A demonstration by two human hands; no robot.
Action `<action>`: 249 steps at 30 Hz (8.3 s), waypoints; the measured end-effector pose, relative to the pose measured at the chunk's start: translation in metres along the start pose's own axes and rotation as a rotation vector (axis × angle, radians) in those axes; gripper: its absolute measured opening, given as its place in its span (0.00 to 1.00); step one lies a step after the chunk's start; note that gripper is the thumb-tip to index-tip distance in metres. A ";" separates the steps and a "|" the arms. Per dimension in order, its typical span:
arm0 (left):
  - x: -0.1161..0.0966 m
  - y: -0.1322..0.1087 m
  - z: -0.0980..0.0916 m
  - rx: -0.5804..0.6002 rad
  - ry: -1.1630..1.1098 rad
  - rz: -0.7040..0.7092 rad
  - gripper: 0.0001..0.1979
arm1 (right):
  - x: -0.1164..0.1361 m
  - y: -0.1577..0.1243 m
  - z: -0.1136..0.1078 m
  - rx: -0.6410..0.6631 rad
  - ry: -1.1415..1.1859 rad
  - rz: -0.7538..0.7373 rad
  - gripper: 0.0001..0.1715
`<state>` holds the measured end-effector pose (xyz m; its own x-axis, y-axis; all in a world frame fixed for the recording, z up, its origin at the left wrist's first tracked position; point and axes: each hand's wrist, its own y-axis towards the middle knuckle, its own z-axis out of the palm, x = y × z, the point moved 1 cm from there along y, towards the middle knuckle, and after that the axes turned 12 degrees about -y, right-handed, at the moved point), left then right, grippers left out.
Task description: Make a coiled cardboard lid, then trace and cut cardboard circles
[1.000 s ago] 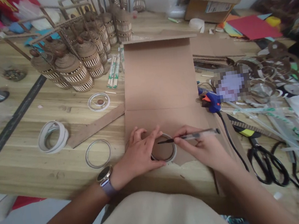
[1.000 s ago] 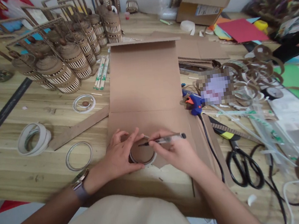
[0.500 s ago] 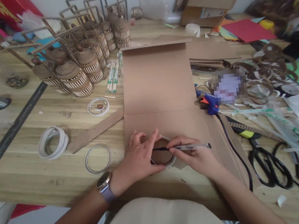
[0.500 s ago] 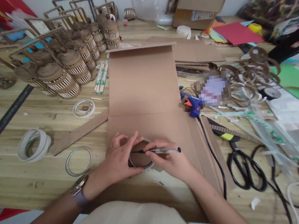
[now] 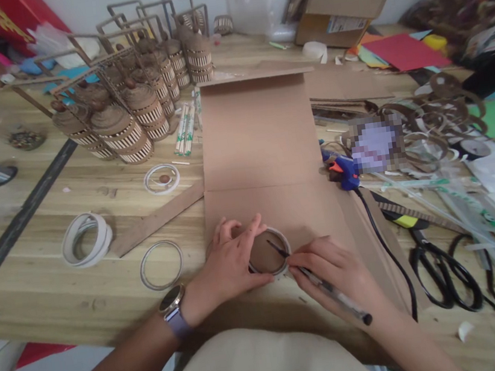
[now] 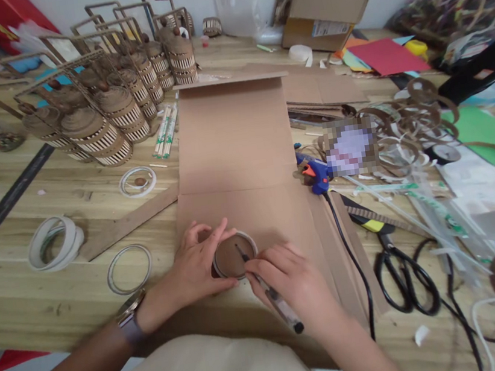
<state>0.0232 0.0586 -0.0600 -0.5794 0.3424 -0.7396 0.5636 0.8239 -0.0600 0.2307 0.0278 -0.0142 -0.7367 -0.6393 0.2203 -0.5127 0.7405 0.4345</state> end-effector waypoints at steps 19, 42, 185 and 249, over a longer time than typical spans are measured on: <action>0.002 0.000 0.003 -0.024 0.001 0.013 0.59 | -0.021 0.000 0.015 0.026 0.143 0.064 0.06; 0.001 0.001 0.001 -0.022 0.019 0.035 0.58 | -0.022 0.011 0.022 0.075 0.417 0.154 0.06; 0.005 0.003 0.000 -0.016 0.055 0.056 0.62 | -0.031 0.018 0.023 0.200 0.577 0.295 0.10; 0.004 0.007 0.004 0.072 0.111 -0.008 0.44 | -0.235 0.102 -0.032 0.276 -0.536 1.662 0.21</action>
<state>0.0266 0.0639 -0.0660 -0.6430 0.3872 -0.6608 0.5975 0.7933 -0.1166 0.3661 0.2472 0.0065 -0.5296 0.8451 -0.0733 0.8474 0.5233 -0.0891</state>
